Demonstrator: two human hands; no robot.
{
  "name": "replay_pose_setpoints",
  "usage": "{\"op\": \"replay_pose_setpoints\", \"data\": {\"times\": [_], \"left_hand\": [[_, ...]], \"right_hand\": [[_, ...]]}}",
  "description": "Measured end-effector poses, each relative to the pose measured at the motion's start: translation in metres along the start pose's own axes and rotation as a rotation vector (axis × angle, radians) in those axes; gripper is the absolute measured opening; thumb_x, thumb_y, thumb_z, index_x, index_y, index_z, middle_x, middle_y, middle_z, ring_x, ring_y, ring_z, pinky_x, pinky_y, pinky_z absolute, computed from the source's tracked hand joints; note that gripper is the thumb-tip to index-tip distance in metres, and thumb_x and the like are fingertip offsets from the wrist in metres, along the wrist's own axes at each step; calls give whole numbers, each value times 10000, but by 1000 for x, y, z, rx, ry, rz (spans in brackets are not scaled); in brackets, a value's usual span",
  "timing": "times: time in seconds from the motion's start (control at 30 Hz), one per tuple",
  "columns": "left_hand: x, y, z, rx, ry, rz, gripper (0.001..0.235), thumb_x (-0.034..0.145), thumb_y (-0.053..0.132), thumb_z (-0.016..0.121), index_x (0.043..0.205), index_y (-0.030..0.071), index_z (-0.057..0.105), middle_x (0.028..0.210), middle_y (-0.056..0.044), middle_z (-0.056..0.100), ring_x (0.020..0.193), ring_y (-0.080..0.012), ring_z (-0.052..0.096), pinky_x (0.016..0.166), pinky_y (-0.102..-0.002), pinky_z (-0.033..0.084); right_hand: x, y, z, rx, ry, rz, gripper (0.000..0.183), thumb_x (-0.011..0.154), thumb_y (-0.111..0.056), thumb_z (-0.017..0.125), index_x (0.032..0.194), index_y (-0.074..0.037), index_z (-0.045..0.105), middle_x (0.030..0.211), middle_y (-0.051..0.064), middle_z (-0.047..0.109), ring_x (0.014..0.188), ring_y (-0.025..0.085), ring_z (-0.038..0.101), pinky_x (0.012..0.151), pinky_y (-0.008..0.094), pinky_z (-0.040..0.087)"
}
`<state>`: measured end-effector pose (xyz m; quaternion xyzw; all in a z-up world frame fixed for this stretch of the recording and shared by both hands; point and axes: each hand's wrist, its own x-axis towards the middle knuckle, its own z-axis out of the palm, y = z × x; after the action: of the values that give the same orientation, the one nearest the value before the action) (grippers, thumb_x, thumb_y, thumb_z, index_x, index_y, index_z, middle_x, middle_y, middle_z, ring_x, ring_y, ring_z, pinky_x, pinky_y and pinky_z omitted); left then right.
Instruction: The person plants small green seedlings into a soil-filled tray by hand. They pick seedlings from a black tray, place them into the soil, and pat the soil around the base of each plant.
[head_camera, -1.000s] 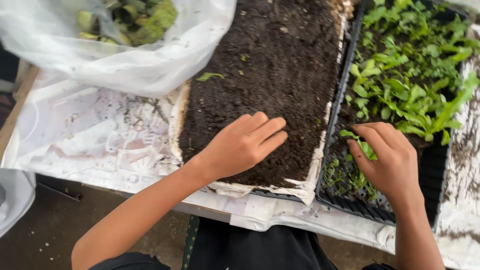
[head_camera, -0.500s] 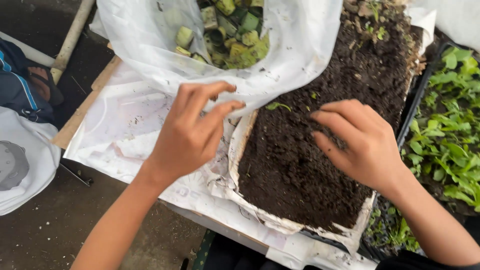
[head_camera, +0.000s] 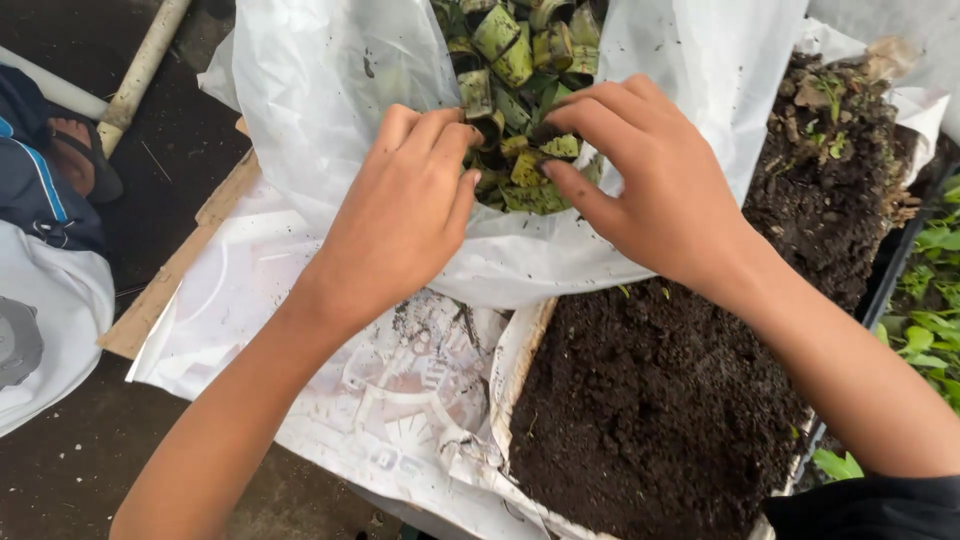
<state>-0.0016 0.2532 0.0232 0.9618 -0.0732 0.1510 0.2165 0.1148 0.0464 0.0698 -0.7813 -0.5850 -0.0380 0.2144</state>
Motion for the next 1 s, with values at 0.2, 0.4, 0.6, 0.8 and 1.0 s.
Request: {"op": "replay_pose_setpoints", "data": {"times": [0.2, 0.4, 0.6, 0.8, 1.0], "left_hand": [[2, -1, 1, 235, 79, 91, 270, 1049, 81, 547, 1254, -69, 640, 1206, -180, 644, 1006, -308, 519, 903, -376, 462], [5, -1, 5, 362, 80, 31, 436, 859, 81, 639, 1291, 25, 621, 1166, -86, 591, 966, -265, 510, 762, -341, 481], [5, 2, 8, 386, 139, -30, 250, 926, 135, 653, 1173, 100, 638, 1112, -47, 601, 938, -241, 531, 701, -341, 470], [3, 21, -13, 162, 205, 46, 152, 1012, 146, 650, 1130, 51, 641, 1139, -73, 635, 980, -261, 561, 722, -373, 449], [-4, 54, -27, -142, 199, 68, 184, 1026, 134, 579, 1176, 29, 599, 1116, -89, 675, 1027, -307, 577, 814, -429, 435]], "right_hand": [[34, 20, 37, -208, -101, 182, 195, 1004, -200, 752, 1017, -34, 650, 950, 85, 633, 895, 329, 595, 574, 468, 492], [54, 20, 55, -348, -153, 187, 233, 965, -258, 788, 955, -61, 662, 925, 84, 601, 857, 302, 588, 548, 434, 537], [46, 20, 45, -484, -121, 49, 188, 996, -212, 724, 912, -135, 575, 929, 27, 563, 858, 255, 576, 644, 399, 501], [22, 12, 9, -594, -40, -80, 183, 1047, -171, 755, 947, -166, 602, 982, -13, 586, 872, 210, 570, 718, 344, 403], [-6, -13, -34, -565, 6, -132, 129, 1082, -166, 748, 1014, -137, 642, 1002, 3, 616, 855, 214, 572, 735, 343, 408]]}}
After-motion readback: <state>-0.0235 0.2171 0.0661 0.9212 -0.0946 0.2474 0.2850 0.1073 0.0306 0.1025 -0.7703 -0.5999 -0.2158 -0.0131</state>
